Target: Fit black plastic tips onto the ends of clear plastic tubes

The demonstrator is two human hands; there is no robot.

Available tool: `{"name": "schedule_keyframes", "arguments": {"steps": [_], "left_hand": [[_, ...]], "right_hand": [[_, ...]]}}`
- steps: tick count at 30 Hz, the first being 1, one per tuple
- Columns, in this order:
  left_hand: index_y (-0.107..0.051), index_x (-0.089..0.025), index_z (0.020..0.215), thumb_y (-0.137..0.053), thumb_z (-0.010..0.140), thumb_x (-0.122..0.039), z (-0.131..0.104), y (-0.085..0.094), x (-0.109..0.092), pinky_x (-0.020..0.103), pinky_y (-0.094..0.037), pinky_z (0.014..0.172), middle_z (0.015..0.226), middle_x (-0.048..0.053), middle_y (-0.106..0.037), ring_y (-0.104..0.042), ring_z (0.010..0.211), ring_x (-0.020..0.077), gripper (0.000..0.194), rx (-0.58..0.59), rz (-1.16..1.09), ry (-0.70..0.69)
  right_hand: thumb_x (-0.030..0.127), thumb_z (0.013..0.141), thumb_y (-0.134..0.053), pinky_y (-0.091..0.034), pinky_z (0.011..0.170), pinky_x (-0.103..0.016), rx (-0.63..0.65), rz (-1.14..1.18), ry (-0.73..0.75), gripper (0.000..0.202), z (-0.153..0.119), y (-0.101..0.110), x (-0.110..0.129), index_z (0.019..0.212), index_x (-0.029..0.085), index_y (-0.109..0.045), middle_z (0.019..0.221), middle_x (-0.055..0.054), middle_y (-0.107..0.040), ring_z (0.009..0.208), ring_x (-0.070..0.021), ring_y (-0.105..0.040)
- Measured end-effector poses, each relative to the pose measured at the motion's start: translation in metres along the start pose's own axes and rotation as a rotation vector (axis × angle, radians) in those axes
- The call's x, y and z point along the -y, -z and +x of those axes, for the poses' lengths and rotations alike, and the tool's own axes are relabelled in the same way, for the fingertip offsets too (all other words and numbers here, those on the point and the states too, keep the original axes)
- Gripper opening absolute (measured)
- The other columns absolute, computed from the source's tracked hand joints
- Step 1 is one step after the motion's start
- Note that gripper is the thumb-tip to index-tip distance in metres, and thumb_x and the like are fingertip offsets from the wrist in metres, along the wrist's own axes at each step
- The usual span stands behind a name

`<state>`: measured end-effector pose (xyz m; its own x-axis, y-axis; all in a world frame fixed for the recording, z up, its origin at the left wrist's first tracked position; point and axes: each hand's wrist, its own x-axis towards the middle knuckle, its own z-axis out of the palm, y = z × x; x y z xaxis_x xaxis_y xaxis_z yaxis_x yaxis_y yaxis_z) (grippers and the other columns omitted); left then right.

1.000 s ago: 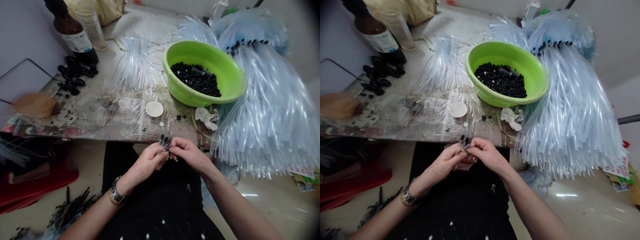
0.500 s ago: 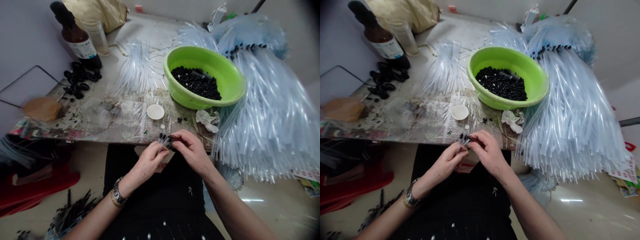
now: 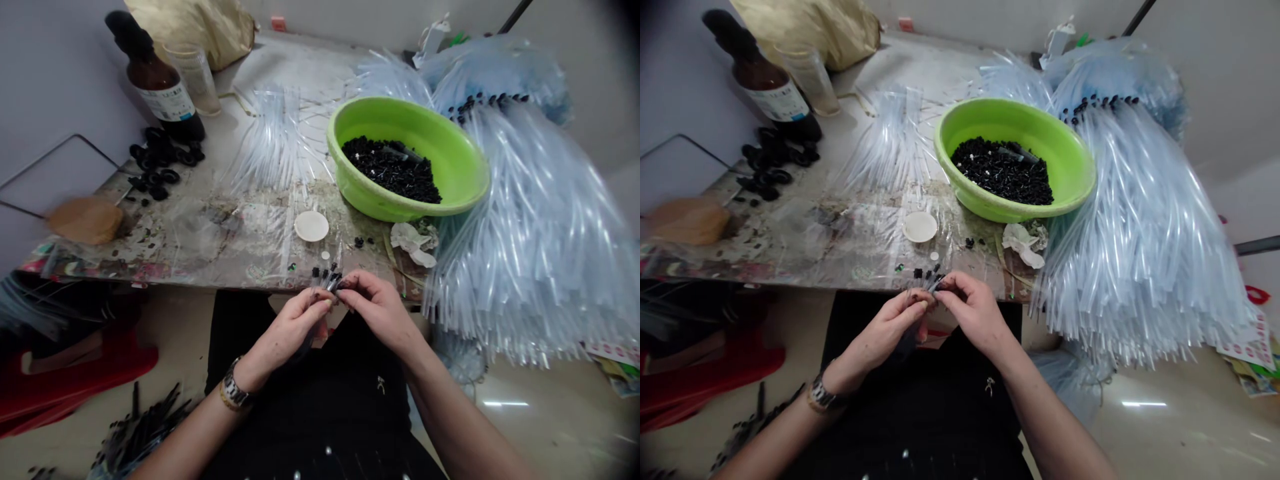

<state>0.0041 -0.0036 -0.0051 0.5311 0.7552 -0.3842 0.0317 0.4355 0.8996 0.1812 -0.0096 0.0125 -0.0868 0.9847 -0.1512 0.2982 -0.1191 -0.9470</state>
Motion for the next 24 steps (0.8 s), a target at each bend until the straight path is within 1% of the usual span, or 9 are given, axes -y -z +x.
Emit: {"name": "schedule_keyframes", "arguments": {"steps": [3, 7, 9, 12, 14, 16, 18, 21, 24], "left_hand": [[-0.055, -0.018, 0.106, -0.053, 0.088, -0.039, 0.0, 0.002, 0.006, 0.023, -0.042, 0.057, 0.064, -0.003, -0.059, -0.055, 0.058, 0.0117, 0.027, 0.011, -0.13, 0.029], [-0.055, -0.02, 0.102, -0.052, 0.089, -0.035, -0.001, 0.01, 0.011, 0.026, -0.045, 0.062, 0.07, 0.0, -0.062, -0.059, 0.063, 0.0133, 0.02, 0.076, -0.243, 0.018], [-0.059, -0.019, 0.096, -0.053, 0.089, -0.031, -0.001, 0.013, 0.009, 0.028, -0.046, 0.068, 0.074, 0.001, -0.063, -0.06, 0.068, 0.0143, 0.015, 0.174, -0.168, -0.024], [-0.066, -0.018, 0.09, -0.053, 0.088, -0.026, 0.0, 0.014, 0.004, 0.03, -0.044, 0.08, 0.078, 0.002, -0.062, -0.059, 0.077, 0.0152, 0.016, 0.339, 0.086, -0.082], [-0.069, -0.018, 0.092, -0.05, 0.09, -0.026, 0.001, 0.011, 0.001, 0.03, -0.043, 0.082, 0.074, 0.001, -0.06, -0.058, 0.074, 0.0143, 0.021, 0.38, 0.218, -0.075], [-0.069, -0.019, 0.094, -0.048, 0.091, -0.027, 0.001, 0.008, -0.001, 0.029, -0.043, 0.08, 0.069, -0.001, -0.057, -0.057, 0.071, 0.0136, 0.023, 0.338, 0.283, -0.071], [-0.069, -0.019, 0.092, -0.047, 0.09, -0.025, 0.0, 0.005, 0.0, 0.027, -0.044, 0.078, 0.069, -0.001, -0.056, -0.056, 0.07, 0.013, 0.022, 0.245, 0.303, -0.08], [-0.066, -0.018, 0.091, -0.045, 0.087, -0.02, 0.001, 0.004, 0.003, 0.024, -0.046, 0.066, 0.077, -0.001, -0.054, -0.054, 0.063, 0.0106, 0.021, 0.097, 0.268, -0.068], [-0.064, -0.018, 0.091, -0.043, 0.085, -0.018, 0.002, 0.002, 0.007, 0.022, -0.046, 0.059, 0.087, 0.001, -0.054, -0.053, 0.061, 0.0096, 0.022, 0.02, 0.253, -0.069]], "right_hand": [[0.025, 0.079, -0.059, -0.038, 0.063, -0.024, -0.008, 0.069, -0.048, 0.008, 0.002, 0.002, -0.004, 0.076, 0.018, -0.057, 0.068, 0.003, -0.053, 0.065, -0.0117, -0.048], [0.026, 0.077, -0.06, -0.038, 0.06, -0.024, -0.022, 0.138, -0.104, 0.01, 0.003, 0.003, -0.008, 0.074, 0.018, -0.055, 0.063, 0.004, -0.051, 0.06, -0.011, -0.047], [0.026, 0.076, -0.06, -0.038, 0.059, -0.024, -0.023, 0.166, -0.12, 0.01, 0.002, 0.002, -0.011, 0.074, 0.019, -0.055, 0.062, 0.004, -0.051, 0.059, -0.0108, -0.047], [0.027, 0.073, -0.06, -0.039, 0.058, -0.024, -0.002, 0.225, -0.134, 0.01, 0.001, -0.002, -0.015, 0.072, 0.018, -0.055, 0.064, 0.004, -0.051, 0.058, -0.0103, -0.046], [0.026, 0.073, -0.059, -0.04, 0.058, -0.024, 0.019, 0.262, -0.142, 0.01, 0.002, -0.004, -0.018, 0.073, 0.018, -0.054, 0.066, 0.003, -0.052, 0.06, -0.0102, -0.047], [0.026, 0.073, -0.058, -0.041, 0.058, -0.023, 0.037, 0.283, -0.153, 0.01, 0.003, -0.004, -0.02, 0.075, 0.018, -0.054, 0.068, 0.003, -0.053, 0.06, -0.0102, -0.049], [0.026, 0.075, -0.057, -0.042, 0.058, -0.023, 0.037, 0.267, -0.152, 0.009, 0.003, -0.002, -0.02, 0.08, 0.018, -0.054, 0.069, 0.003, -0.054, 0.06, -0.0099, -0.05], [0.026, 0.08, -0.055, -0.042, 0.059, -0.023, -0.06, 0.172, -0.099, 0.008, -0.001, 0.004, -0.014, 0.084, 0.019, -0.054, 0.069, 0.004, -0.053, 0.059, -0.0097, -0.05], [0.026, 0.083, -0.055, -0.043, 0.063, -0.024, -0.121, 0.024, 0.002, 0.008, -0.009, 0.004, -0.003, 0.088, 0.019, -0.057, 0.074, 0.002, -0.057, 0.065, -0.0115, -0.053]]}}
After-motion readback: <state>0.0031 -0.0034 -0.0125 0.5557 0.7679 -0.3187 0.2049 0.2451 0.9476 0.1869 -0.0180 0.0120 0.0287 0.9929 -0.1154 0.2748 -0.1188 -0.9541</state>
